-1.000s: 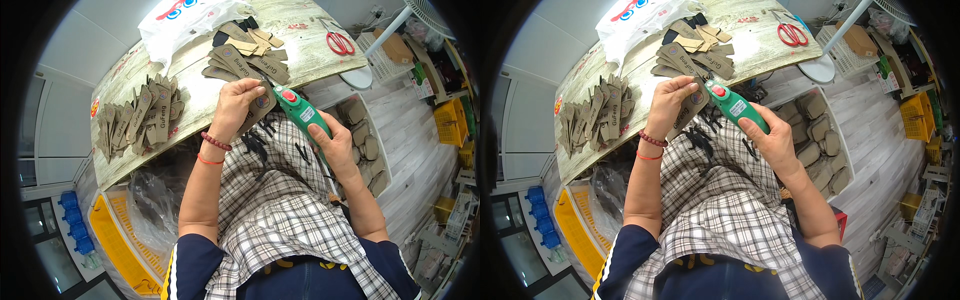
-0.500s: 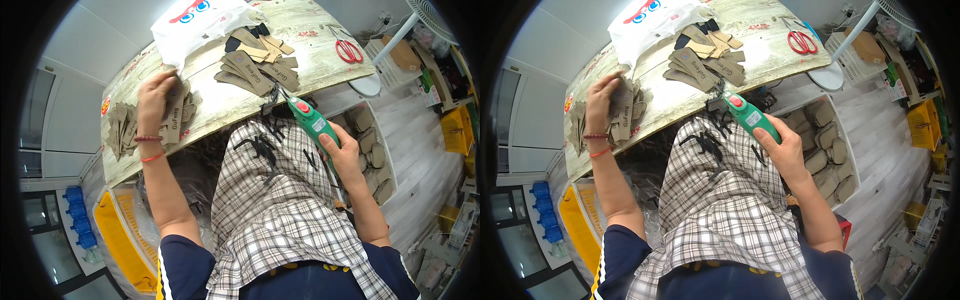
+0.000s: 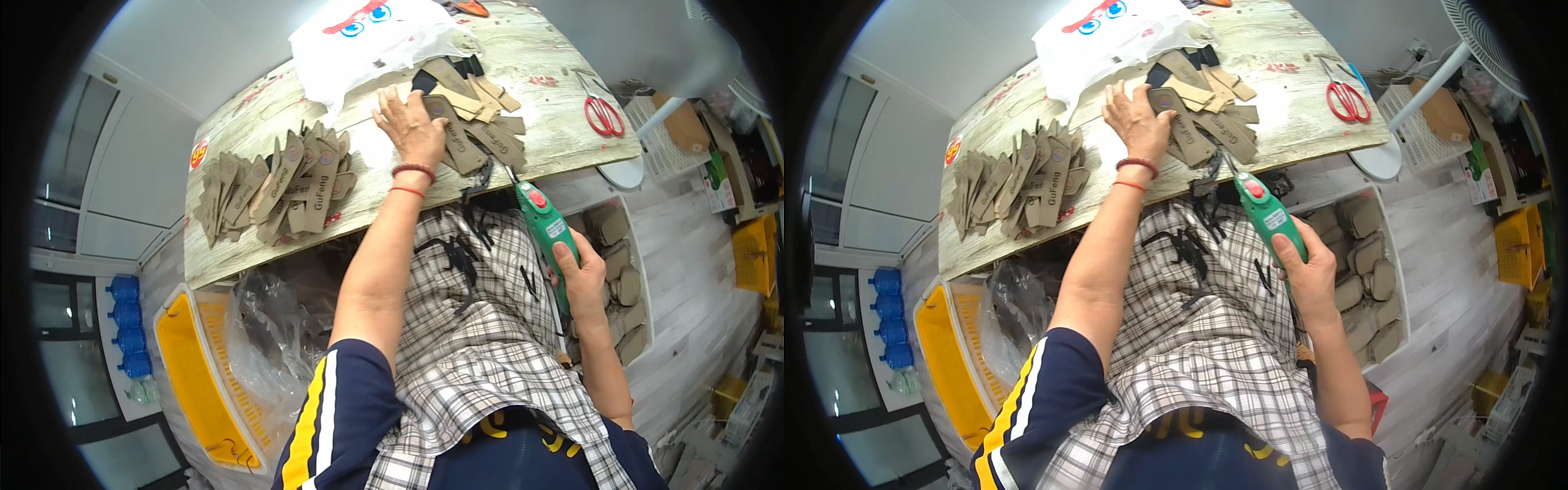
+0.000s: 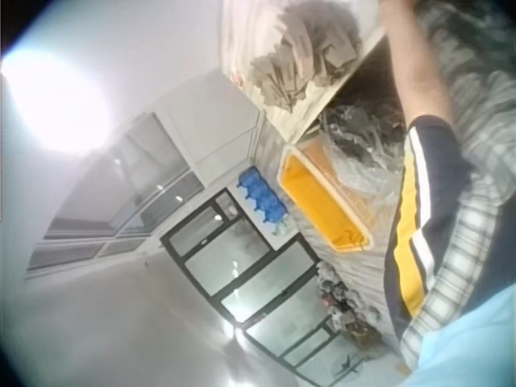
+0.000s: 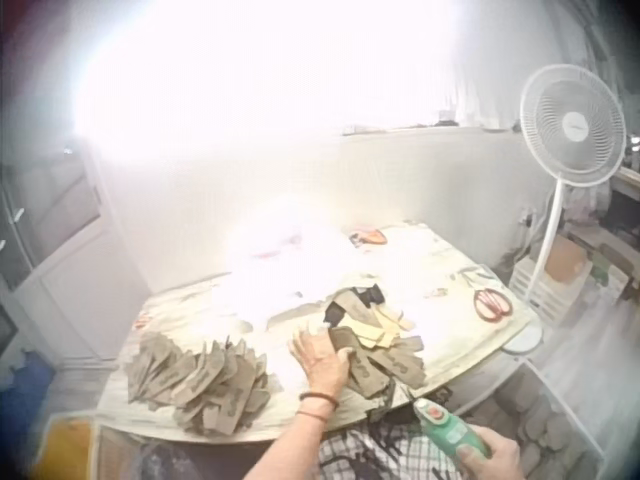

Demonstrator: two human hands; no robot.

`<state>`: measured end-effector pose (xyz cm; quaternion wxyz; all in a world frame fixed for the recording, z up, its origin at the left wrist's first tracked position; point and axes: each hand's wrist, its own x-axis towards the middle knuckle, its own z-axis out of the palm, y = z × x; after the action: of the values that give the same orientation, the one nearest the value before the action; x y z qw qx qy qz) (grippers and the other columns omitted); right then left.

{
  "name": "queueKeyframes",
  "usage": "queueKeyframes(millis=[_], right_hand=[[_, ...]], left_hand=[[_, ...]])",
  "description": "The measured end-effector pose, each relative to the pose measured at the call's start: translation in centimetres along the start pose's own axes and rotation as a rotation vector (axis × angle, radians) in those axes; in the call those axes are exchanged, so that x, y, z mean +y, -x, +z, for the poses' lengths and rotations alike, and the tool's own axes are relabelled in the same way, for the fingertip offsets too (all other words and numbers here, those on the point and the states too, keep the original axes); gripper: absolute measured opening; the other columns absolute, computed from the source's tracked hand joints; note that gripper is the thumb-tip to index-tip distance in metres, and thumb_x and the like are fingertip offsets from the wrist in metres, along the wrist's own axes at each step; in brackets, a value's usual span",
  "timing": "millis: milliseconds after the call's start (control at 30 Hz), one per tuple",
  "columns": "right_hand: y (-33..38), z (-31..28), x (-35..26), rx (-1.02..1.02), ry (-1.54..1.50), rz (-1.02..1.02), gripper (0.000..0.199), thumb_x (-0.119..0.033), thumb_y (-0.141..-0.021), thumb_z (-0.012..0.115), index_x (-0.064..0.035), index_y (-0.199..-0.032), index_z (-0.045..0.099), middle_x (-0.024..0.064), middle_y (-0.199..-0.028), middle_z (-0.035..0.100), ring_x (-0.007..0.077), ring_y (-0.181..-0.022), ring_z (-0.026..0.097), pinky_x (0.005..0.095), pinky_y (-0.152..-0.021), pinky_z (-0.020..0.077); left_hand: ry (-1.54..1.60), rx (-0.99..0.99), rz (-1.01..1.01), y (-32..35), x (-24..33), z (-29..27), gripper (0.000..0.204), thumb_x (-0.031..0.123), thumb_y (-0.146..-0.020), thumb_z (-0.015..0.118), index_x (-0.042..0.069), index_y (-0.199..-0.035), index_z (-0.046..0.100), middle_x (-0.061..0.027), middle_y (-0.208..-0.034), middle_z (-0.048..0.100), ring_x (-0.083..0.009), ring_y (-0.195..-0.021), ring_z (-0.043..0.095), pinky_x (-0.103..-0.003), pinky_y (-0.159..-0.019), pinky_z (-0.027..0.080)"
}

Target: The person uses a green rotary cutter to trim the edges of small cardboard tags labeled 'Gufeng'. They handle the tags one at a time, rotating them to smooth the edges, then place the finished pieces into a white plastic bag on the table.

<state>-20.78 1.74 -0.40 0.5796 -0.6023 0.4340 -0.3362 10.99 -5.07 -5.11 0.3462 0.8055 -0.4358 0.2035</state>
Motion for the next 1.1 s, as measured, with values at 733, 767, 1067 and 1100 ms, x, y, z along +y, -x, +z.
queueKeyframes(millis=[733, 767, 1067, 1100], right_hand=[[0.3, 0.8, -1.0, 0.021, 0.094, -0.144, 0.045, -0.032, -0.089, 0.068, 0.0003, -0.12, 0.06, 0.0008, -0.078, 0.062, 0.0046, -0.065, 0.051, 0.0221, -0.059, 0.0429], [0.4, 0.7, -1.0, 0.013, 0.089, -0.124, 0.045, -0.032, -0.089, 0.068, 0.0002, -0.12, 0.06, 0.0006, -0.077, 0.062, 0.0044, -0.064, 0.05, 0.022, -0.058, 0.0426], [0.8, 0.2, -1.0, 0.016, 0.034, -0.091, 0.046, -0.033, -0.089, 0.069, -0.0001, -0.119, 0.061, -0.0028, -0.074, 0.057, 0.003, -0.059, 0.046, 0.02, -0.053, 0.039], [0.8, 0.2, -0.9, 0.014, 0.024, -0.09, 0.046, -0.034, -0.089, 0.069, 0.0, -0.119, 0.061, -0.0029, -0.074, 0.056, 0.003, -0.059, 0.046, 0.0199, -0.052, 0.0391]], left_hand=[[1.658, -0.219, -0.86, 5.6, 6.7, -8.9, 0.008, 0.004, -0.088, 0.066, -0.002, -0.092, 0.065, -0.009, -0.086, 0.07, -0.0145, -0.069, 0.066, -0.026, -0.061, 0.054], [1.661, -0.224, -0.863, 5.8, 7.1, -8.9, 0.007, 0.004, -0.088, 0.066, -0.001, -0.092, 0.065, -0.009, -0.086, 0.07, -0.0143, -0.069, 0.066, -0.026, -0.061, 0.054], [1.66, -0.382, -0.837, 7.4, 7.6, -8.8, 0.008, 0.007, -0.089, 0.064, -0.001, -0.092, 0.067, -0.0075, -0.085, 0.07, -0.0127, -0.07, 0.066, -0.025, -0.062, 0.053], [1.656, -0.404, -0.842, 7.5, 7.5, -8.7, 0.008, 0.006, -0.089, 0.064, 0.0, -0.092, 0.067, -0.0073, -0.085, 0.07, -0.0126, -0.07, 0.066, -0.025, -0.063, 0.053]])
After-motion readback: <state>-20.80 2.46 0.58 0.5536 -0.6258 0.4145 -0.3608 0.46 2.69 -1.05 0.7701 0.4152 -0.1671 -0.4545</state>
